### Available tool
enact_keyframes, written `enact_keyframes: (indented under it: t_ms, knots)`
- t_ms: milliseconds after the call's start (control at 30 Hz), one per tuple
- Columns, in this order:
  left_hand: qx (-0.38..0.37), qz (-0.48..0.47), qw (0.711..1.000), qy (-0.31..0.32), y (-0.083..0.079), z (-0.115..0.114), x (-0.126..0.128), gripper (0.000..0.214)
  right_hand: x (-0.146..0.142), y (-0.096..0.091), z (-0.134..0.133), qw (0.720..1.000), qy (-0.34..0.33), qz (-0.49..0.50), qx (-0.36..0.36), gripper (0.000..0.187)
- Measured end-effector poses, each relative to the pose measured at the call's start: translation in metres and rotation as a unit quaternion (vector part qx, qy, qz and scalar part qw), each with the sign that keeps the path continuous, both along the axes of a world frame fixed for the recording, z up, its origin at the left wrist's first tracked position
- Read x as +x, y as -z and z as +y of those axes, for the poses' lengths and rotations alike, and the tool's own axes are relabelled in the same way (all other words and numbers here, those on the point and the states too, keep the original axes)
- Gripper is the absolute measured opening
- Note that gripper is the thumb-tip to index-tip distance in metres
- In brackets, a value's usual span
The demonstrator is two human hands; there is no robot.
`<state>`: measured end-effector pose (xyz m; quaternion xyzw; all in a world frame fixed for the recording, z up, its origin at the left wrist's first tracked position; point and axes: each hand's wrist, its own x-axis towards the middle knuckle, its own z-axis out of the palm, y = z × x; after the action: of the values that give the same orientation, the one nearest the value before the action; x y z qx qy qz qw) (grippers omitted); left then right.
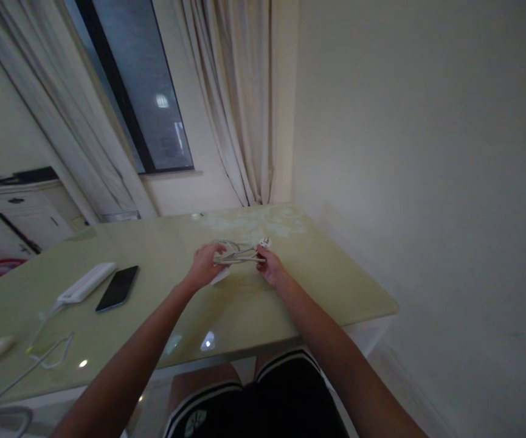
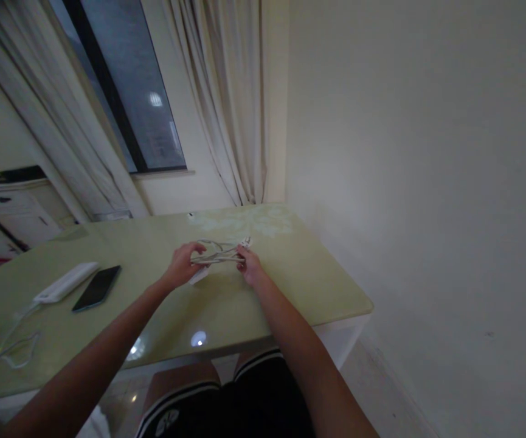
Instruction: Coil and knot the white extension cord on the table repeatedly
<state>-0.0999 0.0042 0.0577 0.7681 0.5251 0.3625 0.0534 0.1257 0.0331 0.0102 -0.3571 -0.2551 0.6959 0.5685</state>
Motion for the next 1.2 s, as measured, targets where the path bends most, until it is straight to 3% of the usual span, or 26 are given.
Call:
enact_keyframes:
  t_ms: [100,200,333,400,467,600,667,800,967,1100,1200]
  knots:
    - [0.069,-0.043,0.984,-0.157,0.025,-0.013,0.008,0.037,-0.002,0.003,0.0,1.0,0.007,-0.011,0.006,0.028]
    - [0.072,-0.11,0.972,-0.195,0.041,-0.022,0.016,0.043,-0.004,0.006,-0.001,0.998,0.016,-0.049,0.027,0.034]
    - [0.083,-0.23,0.943,-0.226,0.041,-0.026,0.025,0.035,-0.008,0.007,-0.003,0.995,-0.005,-0.091,0.044,0.039]
    - [0.056,-0.247,0.947,-0.2,0.038,-0.024,0.029,0.035,-0.01,0.007,-0.003,0.994,-0.031,-0.091,0.046,0.039]
    - [0.025,-0.211,0.968,-0.132,0.035,-0.02,0.032,0.034,-0.01,0.008,-0.004,0.994,-0.054,-0.087,0.047,0.038]
    - [-0.015,-0.03,0.999,0.038,0.031,-0.016,0.028,0.034,-0.006,0.01,0.0,0.992,-0.044,-0.096,0.066,0.036]
    - [-0.067,0.041,0.994,0.07,0.03,-0.022,0.021,0.036,-0.002,0.01,0.003,0.989,-0.004,-0.119,0.086,0.034]
    - [-0.169,0.116,0.977,0.059,0.029,-0.046,0.0,0.042,0.007,0.008,0.01,0.978,0.079,-0.159,0.106,0.026]
    - [-0.2,0.156,0.967,0.037,0.016,-0.077,-0.029,0.043,0.008,0.008,0.013,0.964,0.119,-0.188,0.143,0.022]
    - [-0.216,0.16,0.963,0.034,0.006,-0.088,-0.03,0.044,0.004,0.009,0.015,0.955,0.142,-0.196,0.17,0.023]
    - [-0.22,0.162,0.961,0.044,0.005,-0.094,-0.023,0.044,0.009,0.008,0.019,0.969,0.123,-0.144,0.162,0.025]
